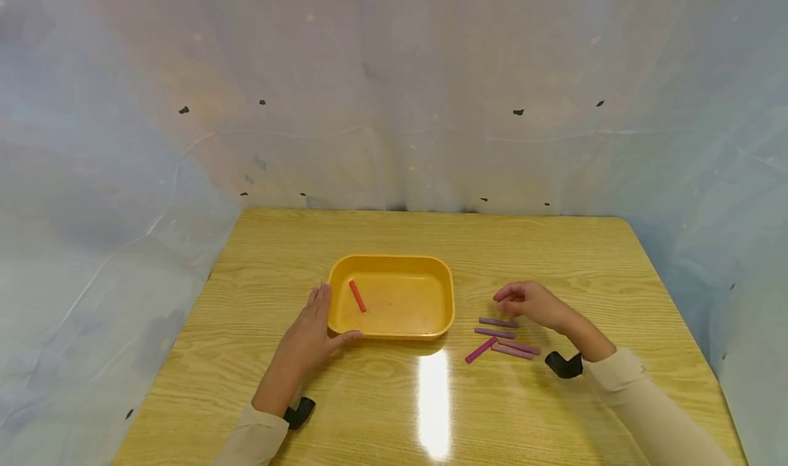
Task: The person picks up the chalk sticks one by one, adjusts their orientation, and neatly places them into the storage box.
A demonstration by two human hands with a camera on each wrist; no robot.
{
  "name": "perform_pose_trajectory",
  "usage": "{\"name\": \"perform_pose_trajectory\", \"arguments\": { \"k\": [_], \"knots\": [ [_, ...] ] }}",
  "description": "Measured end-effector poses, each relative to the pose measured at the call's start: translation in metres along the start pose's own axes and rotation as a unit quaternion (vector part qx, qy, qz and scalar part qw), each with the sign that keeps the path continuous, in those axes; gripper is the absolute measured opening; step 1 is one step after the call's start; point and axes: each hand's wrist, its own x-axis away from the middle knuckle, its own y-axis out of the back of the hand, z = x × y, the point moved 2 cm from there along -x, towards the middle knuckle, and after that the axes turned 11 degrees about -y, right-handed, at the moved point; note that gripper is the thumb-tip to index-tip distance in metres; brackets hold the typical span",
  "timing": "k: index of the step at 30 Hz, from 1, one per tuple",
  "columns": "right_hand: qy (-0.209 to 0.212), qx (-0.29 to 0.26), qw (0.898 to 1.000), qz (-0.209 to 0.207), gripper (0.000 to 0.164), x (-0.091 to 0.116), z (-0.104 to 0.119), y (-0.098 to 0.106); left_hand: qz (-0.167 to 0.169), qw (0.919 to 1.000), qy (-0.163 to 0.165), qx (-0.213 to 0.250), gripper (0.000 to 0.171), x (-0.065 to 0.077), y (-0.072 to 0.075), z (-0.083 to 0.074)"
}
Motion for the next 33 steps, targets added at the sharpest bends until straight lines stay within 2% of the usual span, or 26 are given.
{"name": "perform_pose_trajectory", "arguments": {
  "k": [5, 13, 21, 33],
  "knots": [
    [0.02, 0.069, 0.997, -0.012, 0.02, -0.002, -0.003, -0.009, 0.002, 1.0, 0.0, -0.001, 0.117, 0.0, -0.001, 0.0],
    [0.033, 0.122, 0.992, -0.021, 0.013, -0.005, -0.008, -0.018, 0.001, 1.0, -0.001, -0.002, 0.118, 0.0, -0.001, 0.001],
    [0.041, 0.141, 0.989, -0.023, 0.011, -0.006, -0.01, -0.024, 0.004, 1.0, 0.002, -0.004, 0.117, 0.0, -0.001, 0.001],
    [0.039, 0.139, 0.989, -0.008, 0.008, -0.009, -0.009, -0.026, 0.003, 1.0, 0.001, -0.004, 0.117, 0.0, -0.001, 0.0]
  ]
}}
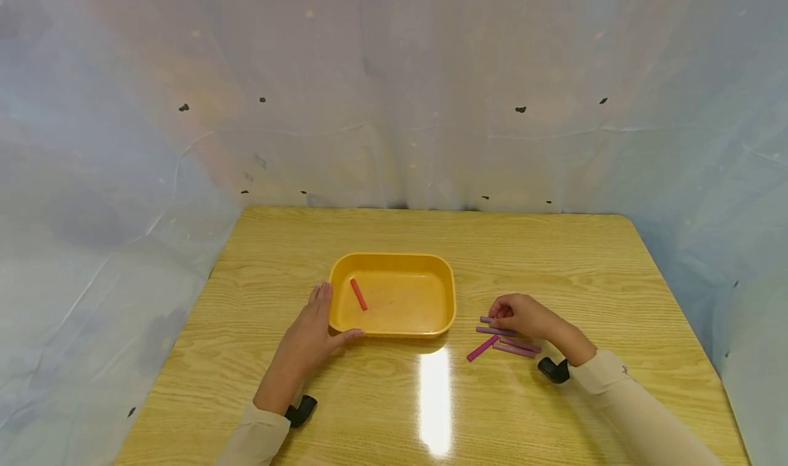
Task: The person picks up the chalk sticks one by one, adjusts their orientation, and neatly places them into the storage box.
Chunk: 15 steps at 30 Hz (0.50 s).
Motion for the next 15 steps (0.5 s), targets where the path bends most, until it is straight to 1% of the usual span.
{"name": "perform_pose_trajectory", "arguments": {
  "k": [6, 15],
  "knots": [
    [0.003, -0.001, 1.0, 0.006, 0.009, -0.0021, -0.0007, 0.001, 0.002, 1.0, 0.002, 0.005, 0.117, 0.0005, 0.0017, -0.0014],
    [0.0, -0.006, 1.0, 0.009, 0.008, -0.0016, 0.001, -0.0003, 0.003, 1.0, 0.001, 0.0, 0.117, 0.0012, 0.0024, -0.0025]
  ]
}}
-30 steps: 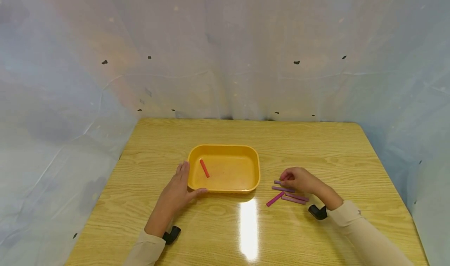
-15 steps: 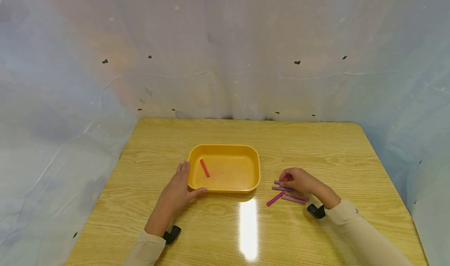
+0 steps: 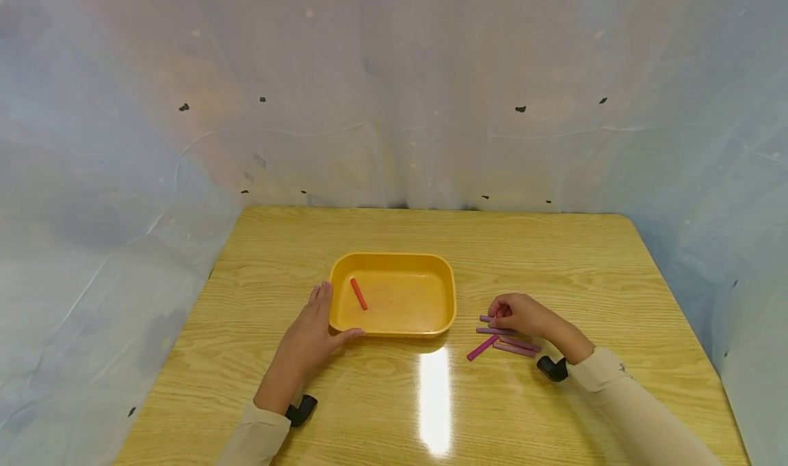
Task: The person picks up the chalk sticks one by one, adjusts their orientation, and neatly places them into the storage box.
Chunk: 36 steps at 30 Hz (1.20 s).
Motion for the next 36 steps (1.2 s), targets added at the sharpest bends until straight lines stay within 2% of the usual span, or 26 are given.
{"name": "perform_pose_trajectory", "arguments": {
  "k": [12, 22, 24, 27, 31, 36],
  "knots": [
    [0.03, 0.001, 0.999, 0.01, 0.01, 0.002, -0.004, 0.001, 0.005, 1.0, 0.005, 0.005, 0.118, -0.001, 0.001, 0.0],
    [0.017, -0.017, 1.0, 0.014, 0.016, 0.001, -0.008, 0.007, 0.002, 1.0, 0.003, 0.005, 0.117, -0.001, -0.001, 0.0],
    [0.007, -0.036, 0.999, 0.012, 0.019, 0.001, -0.009, 0.01, 0.002, 1.0, 0.003, 0.004, 0.117, -0.001, -0.001, 0.001],
    [-0.003, -0.097, 0.995, 0.027, 0.026, 0.003, -0.007, 0.016, 0.0, 1.0, 0.002, 0.002, 0.117, -0.001, -0.002, 0.001],
    [-0.008, -0.177, 0.983, 0.053, 0.034, 0.005, -0.005, 0.021, -0.003, 1.0, -0.002, 0.002, 0.117, -0.001, -0.002, 0.001],
    [-0.015, -0.232, 0.971, 0.061, 0.043, 0.003, -0.002, 0.024, -0.005, 1.0, -0.003, 0.005, 0.116, 0.0, 0.001, 0.0]
  ]
}}
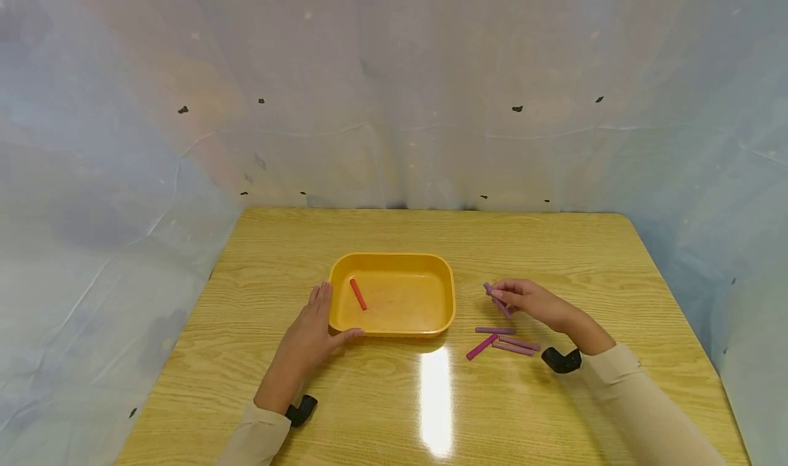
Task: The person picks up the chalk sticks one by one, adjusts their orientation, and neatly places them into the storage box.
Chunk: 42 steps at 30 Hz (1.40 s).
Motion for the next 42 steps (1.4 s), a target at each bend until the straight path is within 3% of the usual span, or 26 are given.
{"name": "perform_pose_trajectory", "arguments": {
  "k": [3, 7, 13, 19, 31, 42],
  "knots": [
    [0.006, -0.043, 0.999, 0.017, 0.045, -0.001, 0.002, -0.001, -0.001, 1.0, 0.001, 0.001, 0.116, 0.0, 0.001, -0.001],
    [0.016, -0.121, 0.991, 0.051, 0.036, -0.001, 0.007, -0.003, -0.002, 1.0, -0.001, -0.002, 0.116, -0.001, 0.001, -0.001],
    [0.007, -0.267, 0.961, 0.072, 0.028, 0.001, 0.016, -0.008, 0.0, 1.0, -0.002, -0.005, 0.116, -0.001, 0.0, 0.001],
    [0.012, -0.343, 0.935, 0.094, 0.032, -0.002, 0.026, -0.015, -0.002, 1.0, -0.001, 0.001, 0.117, -0.002, 0.0, 0.001],
    [0.006, -0.417, 0.899, 0.132, 0.032, -0.009, 0.037, -0.029, -0.004, 1.0, -0.002, 0.003, 0.116, -0.001, 0.0, 0.001],
    [-0.003, -0.395, 0.904, 0.162, 0.027, -0.031, 0.056, -0.054, -0.002, 1.0, -0.001, 0.002, 0.115, -0.001, -0.001, -0.002]
  ]
}}
